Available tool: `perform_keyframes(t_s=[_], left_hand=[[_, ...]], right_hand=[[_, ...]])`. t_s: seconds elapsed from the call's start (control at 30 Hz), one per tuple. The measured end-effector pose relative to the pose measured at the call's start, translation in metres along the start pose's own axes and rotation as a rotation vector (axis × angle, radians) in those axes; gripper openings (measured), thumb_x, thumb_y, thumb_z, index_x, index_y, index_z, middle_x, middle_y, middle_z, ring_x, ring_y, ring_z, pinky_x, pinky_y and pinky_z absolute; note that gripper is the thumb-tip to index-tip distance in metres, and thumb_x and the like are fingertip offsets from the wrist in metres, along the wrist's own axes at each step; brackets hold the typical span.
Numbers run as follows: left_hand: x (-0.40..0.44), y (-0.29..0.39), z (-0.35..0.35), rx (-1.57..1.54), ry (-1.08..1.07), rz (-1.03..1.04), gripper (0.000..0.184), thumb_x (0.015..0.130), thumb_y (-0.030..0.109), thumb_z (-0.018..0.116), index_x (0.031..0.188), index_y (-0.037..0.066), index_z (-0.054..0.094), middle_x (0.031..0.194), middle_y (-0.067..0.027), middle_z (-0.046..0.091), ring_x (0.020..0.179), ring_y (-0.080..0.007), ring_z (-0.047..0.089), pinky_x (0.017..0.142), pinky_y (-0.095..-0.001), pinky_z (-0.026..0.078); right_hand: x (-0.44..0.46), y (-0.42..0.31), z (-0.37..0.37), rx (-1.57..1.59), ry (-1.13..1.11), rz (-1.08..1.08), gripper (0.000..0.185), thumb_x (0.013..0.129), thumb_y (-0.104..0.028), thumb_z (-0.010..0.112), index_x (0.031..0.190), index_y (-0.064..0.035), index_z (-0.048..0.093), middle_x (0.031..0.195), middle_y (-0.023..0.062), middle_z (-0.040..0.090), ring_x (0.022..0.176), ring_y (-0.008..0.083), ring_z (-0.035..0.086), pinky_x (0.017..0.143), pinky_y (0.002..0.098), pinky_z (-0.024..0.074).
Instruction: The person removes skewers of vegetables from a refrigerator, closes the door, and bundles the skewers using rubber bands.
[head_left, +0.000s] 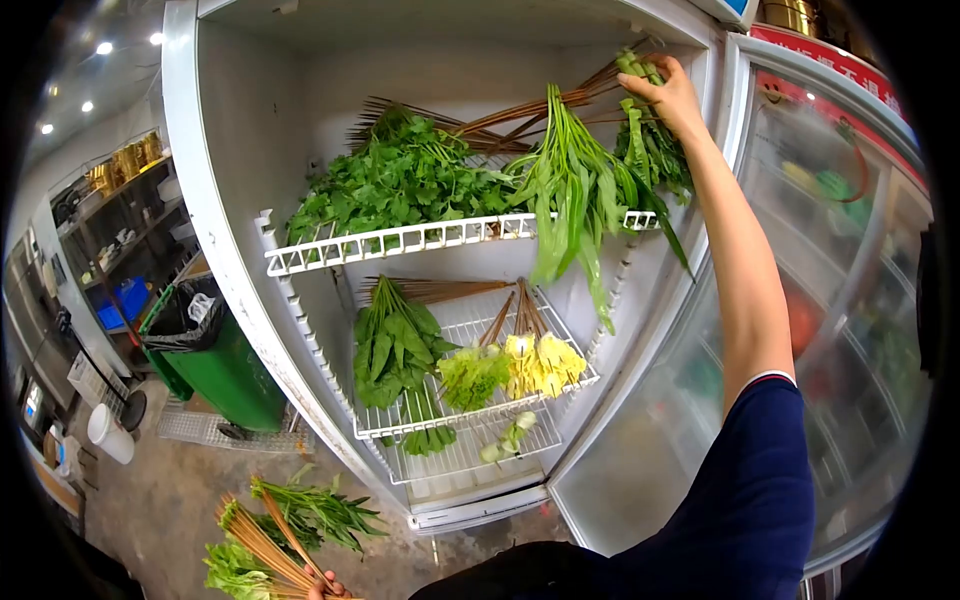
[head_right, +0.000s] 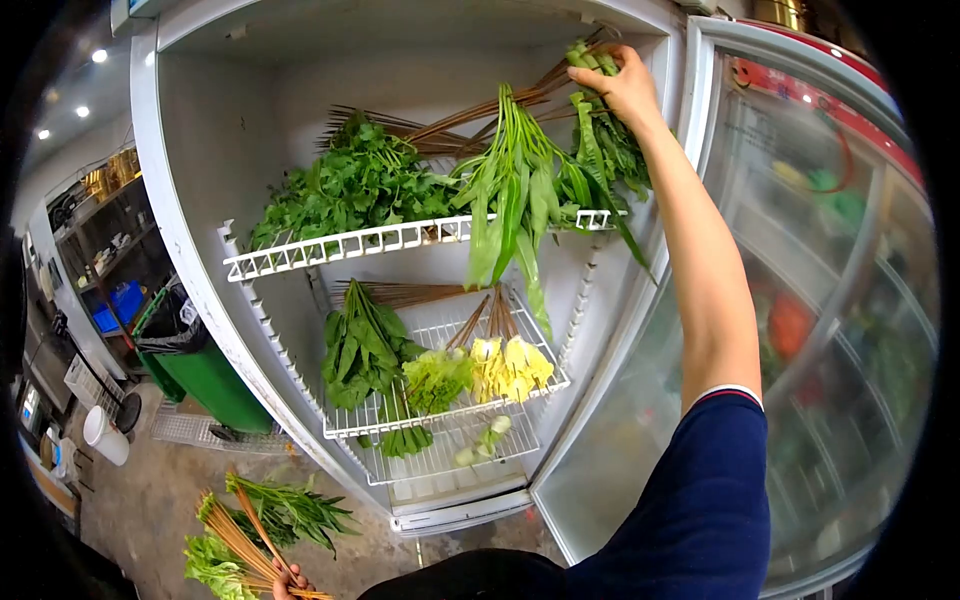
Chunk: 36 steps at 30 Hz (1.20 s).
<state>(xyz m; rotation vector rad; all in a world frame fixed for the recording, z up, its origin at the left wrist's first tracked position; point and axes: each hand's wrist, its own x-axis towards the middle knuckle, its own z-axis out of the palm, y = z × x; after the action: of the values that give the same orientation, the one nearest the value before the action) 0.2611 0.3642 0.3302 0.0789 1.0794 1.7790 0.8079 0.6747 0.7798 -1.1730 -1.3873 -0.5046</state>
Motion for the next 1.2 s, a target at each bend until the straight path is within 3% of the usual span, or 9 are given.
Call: perform_keyframes(t_s=[0.27, 0.33, 0.43, 0.47, 0.57, 0.73, 0.87, 1.0, 1.2], left_hand=[[-0.002, 0.014, -0.002, 0.075, 0.012, -0.028, 0.021, 0.081, 0.014, 0.053, 0.102, 0.009, 0.052, 0.080, -0.0006, 0.055, 0.061, -0.0082, 0.048, 0.047, -0.0187, 0.043], [0.002, 0.016, -0.011, 0.112, -0.029, -0.048, 0.022, 0.081, 0.014, 0.053, 0.102, 0.009, 0.052, 0.079, -0.0003, 0.055, 0.062, -0.0083, 0.047, 0.049, -0.0180, 0.043], [0.004, 0.022, -0.006, 0.077, -0.052, -0.041, 0.024, 0.081, 0.014, 0.053, 0.105, 0.009, 0.052, 0.083, -0.0020, 0.056, 0.065, -0.0093, 0.049, 0.054, -0.0194, 0.043], [0.003, 0.023, -0.006, 0.066, -0.047, -0.046, 0.025, 0.082, 0.014, 0.052, 0.106, 0.009, 0.052, 0.083, -0.0023, 0.057, 0.065, -0.0094, 0.050, 0.054, -0.0199, 0.043], [-0.004, 0.033, 0.006, 0.092, -0.041, -0.058, 0.026, 0.082, 0.014, 0.052, 0.108, 0.008, 0.052, 0.083, -0.0021, 0.058, 0.063, -0.0096, 0.050, 0.055, -0.0207, 0.043], [0.011, 0.027, -0.016, 0.118, -0.061, -0.095, 0.024, 0.082, 0.016, 0.052, 0.105, 0.010, 0.051, 0.075, 0.0002, 0.056, 0.059, -0.0089, 0.049, 0.048, -0.0227, 0.044], [0.033, 0.022, -0.035, 0.123, -0.072, -0.142, 0.014, 0.079, 0.021, 0.054, 0.087, 0.009, 0.055, 0.064, 0.0008, 0.051, 0.056, -0.0095, 0.047, 0.043, -0.0232, 0.041], [0.043, 0.025, -0.038, 0.167, -0.072, -0.109, 0.014, 0.079, 0.022, 0.054, 0.080, 0.008, 0.055, 0.061, 0.0002, 0.050, 0.054, -0.0110, 0.046, 0.042, -0.0239, 0.039], [0.054, 0.033, -0.040, 0.244, -0.074, -0.119, 0.013, 0.079, 0.019, 0.052, 0.075, 0.007, 0.052, 0.061, -0.0012, 0.050, 0.051, -0.0124, 0.045, 0.048, -0.0221, 0.038]], right_hand=[[-0.026, -0.020, -0.008, 0.131, -0.211, 0.134, 0.073, 0.059, -0.034, 0.078, 0.113, 0.0019, 0.042, 0.102, 0.0138, 0.057, 0.093, 0.0188, 0.055, 0.084, 0.0290, 0.0419], [-0.030, -0.014, -0.006, 0.156, -0.129, 0.154, 0.072, 0.060, -0.032, 0.078, 0.112, 0.0016, 0.042, 0.102, 0.0133, 0.057, 0.092, 0.0185, 0.055, 0.084, 0.0291, 0.0417], [-0.037, -0.028, -0.018, -0.140, 0.009, -0.146, 0.072, 0.061, -0.031, 0.077, 0.113, 0.0023, 0.041, 0.100, 0.0126, 0.058, 0.090, 0.0180, 0.056, 0.083, 0.0278, 0.0427], [-0.037, -0.035, -0.025, -0.099, 0.060, -0.178, 0.070, 0.061, -0.032, 0.077, 0.111, 0.0018, 0.042, 0.100, 0.0132, 0.058, 0.089, 0.0189, 0.057, 0.081, 0.0269, 0.0436], [-0.029, -0.054, -0.045, 0.097, 0.138, -0.199, 0.062, 0.061, -0.028, 0.078, 0.106, 0.0000, 0.045, 0.100, 0.0141, 0.057, 0.092, 0.0186, 0.056, 0.082, 0.0273, 0.0436], [-0.050, -0.111, -0.092, -0.080, 0.197, -0.320, 0.061, 0.067, -0.023, 0.074, 0.112, 0.0014, 0.042, 0.100, 0.0104, 0.057, 0.090, 0.0148, 0.055, 0.081, 0.0245, 0.0421], [-0.078, -0.150, -0.125, -0.112, 0.193, -0.435, 0.054, 0.069, -0.017, 0.073, 0.111, 0.0004, 0.044, 0.101, 0.0078, 0.057, 0.094, 0.0133, 0.053, 0.084, 0.0246, 0.0407], [-0.109, -0.175, -0.157, -0.199, 0.253, -0.467, 0.056, 0.066, -0.019, 0.075, 0.109, -0.0003, 0.045, 0.098, 0.0092, 0.058, 0.093, 0.0147, 0.055, 0.083, 0.0256, 0.0423], [-0.182, -0.198, -0.186, -0.064, 0.268, -0.455, 0.054, 0.065, -0.006, 0.074, 0.110, -0.0021, 0.042, 0.101, 0.0078, 0.054, 0.092, 0.0158, 0.054, 0.081, 0.0281, 0.0443]])
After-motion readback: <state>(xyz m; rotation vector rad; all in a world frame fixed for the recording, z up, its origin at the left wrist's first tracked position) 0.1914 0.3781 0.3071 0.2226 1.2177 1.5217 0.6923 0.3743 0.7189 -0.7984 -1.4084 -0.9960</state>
